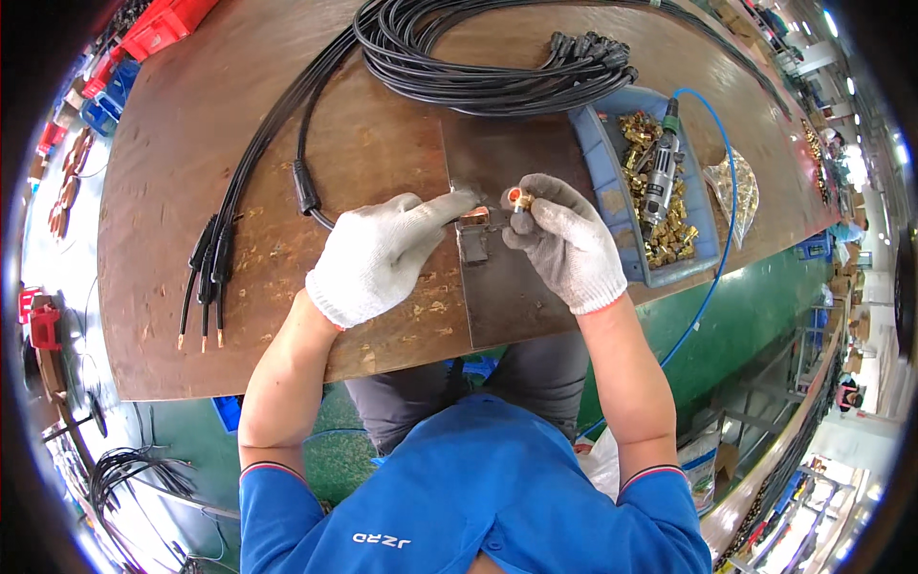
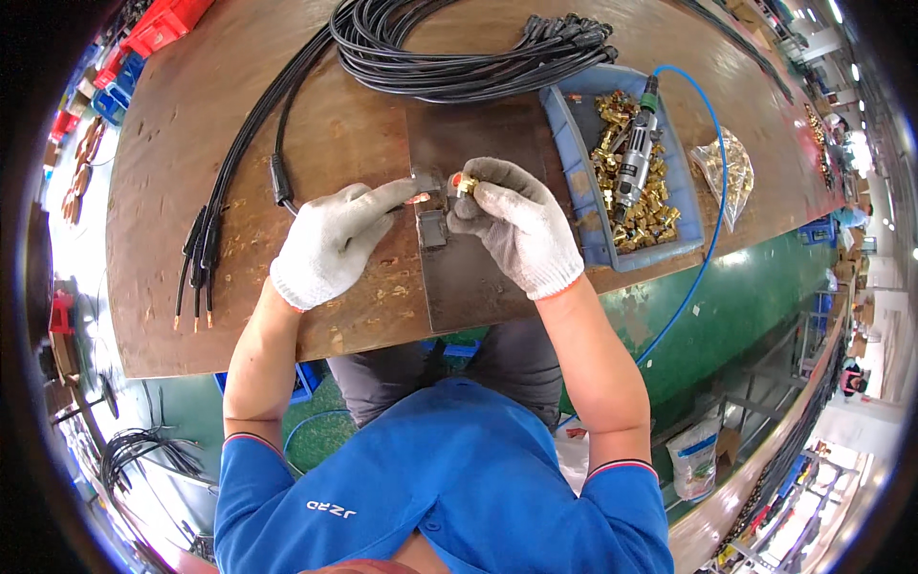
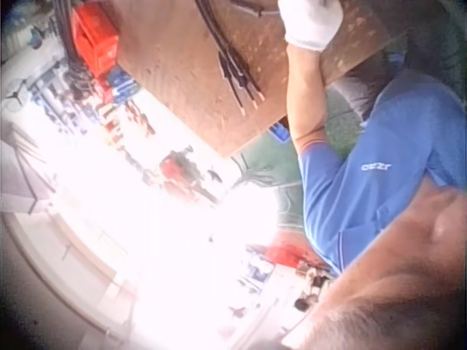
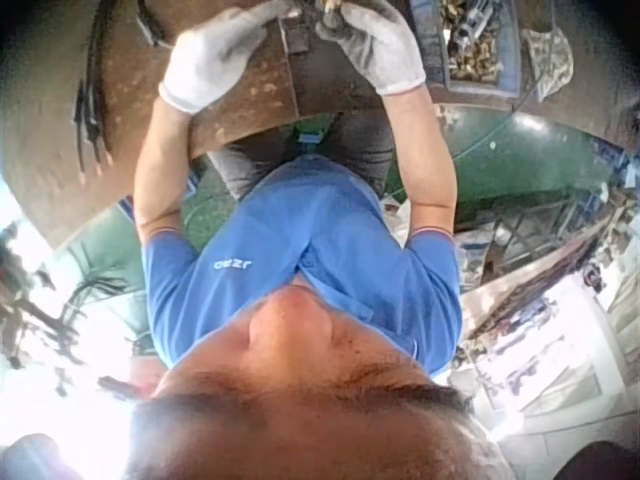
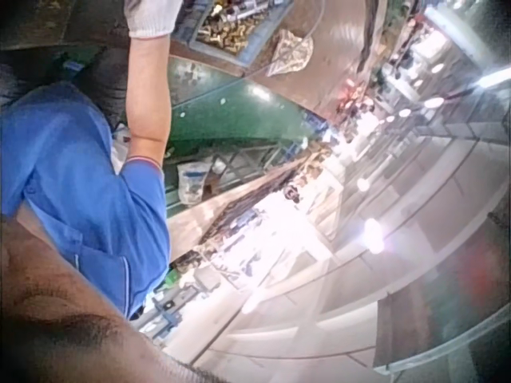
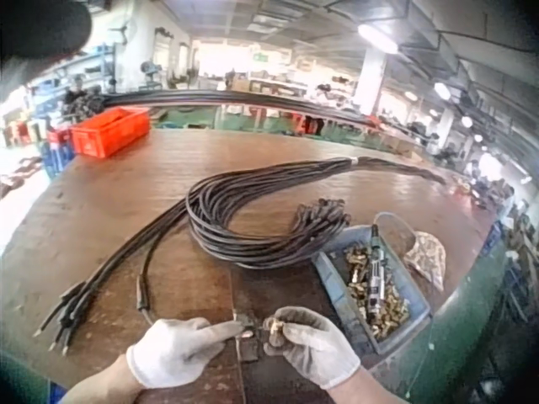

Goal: The person repeatedly picks up black cables and brass connectors, inserts the cable ends into the connectors, and uses a pneumatic crimping tool to secure them. The finished cables are placed on the table after each crimping action.

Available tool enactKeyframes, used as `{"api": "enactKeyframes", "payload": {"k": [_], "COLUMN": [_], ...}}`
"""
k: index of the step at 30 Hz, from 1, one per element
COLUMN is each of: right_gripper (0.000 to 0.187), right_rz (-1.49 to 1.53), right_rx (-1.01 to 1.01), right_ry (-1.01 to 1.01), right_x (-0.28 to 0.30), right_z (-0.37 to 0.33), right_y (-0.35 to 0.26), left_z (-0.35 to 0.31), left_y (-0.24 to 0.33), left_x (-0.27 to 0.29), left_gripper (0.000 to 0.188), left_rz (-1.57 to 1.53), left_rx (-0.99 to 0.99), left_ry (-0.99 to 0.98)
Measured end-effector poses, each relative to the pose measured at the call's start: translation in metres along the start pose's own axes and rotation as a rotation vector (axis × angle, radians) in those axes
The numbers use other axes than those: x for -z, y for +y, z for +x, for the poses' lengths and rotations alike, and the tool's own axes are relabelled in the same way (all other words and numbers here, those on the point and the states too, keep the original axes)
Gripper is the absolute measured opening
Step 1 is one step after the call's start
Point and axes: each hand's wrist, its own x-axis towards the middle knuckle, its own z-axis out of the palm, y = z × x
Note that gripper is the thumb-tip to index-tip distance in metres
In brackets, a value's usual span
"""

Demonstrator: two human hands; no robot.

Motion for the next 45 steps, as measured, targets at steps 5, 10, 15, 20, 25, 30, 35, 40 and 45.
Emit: {"api": "enactKeyframes", "payload": {"k": [5,10,15,20,25,30,35,40,45], "right_gripper": [0.030,0.031,0.035,0.035,0.034,0.031,0.026,0.022,0.020], "right_rz": [-0.071,-0.154,-0.194,-0.188,-0.164,-0.294,-0.547,-0.821,-1.113], "right_rx": [-0.037,-0.058,-0.053,-0.058,-0.069,-0.053,-0.035,-0.064,0.101], "right_ry": [-0.015,0.005,0.005,-0.010,-0.011,0.027,0.107,0.072,0.072], "right_x": [-0.006,-0.010,-0.012,-0.011,-0.015,-0.013,-0.020,-0.024,-0.021], "right_z": [-0.002,-0.002,0.001,0.000,-0.002,-0.002,-0.002,0.003,0.009], "right_y": [0.005,0.010,0.015,0.016,0.014,0.011,0.006,0.005,0.013], "left_z": [-0.001,-0.001,-0.001,-0.001,-0.001,-0.002,-0.003,-0.005,-0.003], "left_y": [0.000,-0.002,-0.001,-0.003,-0.003,-0.004,-0.006,-0.012,-0.014], "left_x": [-0.001,-0.003,-0.002,-0.004,-0.004,-0.007,-0.010,-0.017,-0.017], "left_gripper": [0.053,0.054,0.054,0.053,0.052,0.051,0.048,0.038,0.025], "left_rz": [-0.036,-0.061,-0.071,-0.058,-0.041,0.010,0.081,0.058,0.079], "left_rx": [0.018,0.024,0.031,0.020,0.018,0.012,0.014,0.013,0.035], "left_ry": [0.024,0.021,0.021,0.013,0.003,0.001,-0.023,0.023,0.040]}}
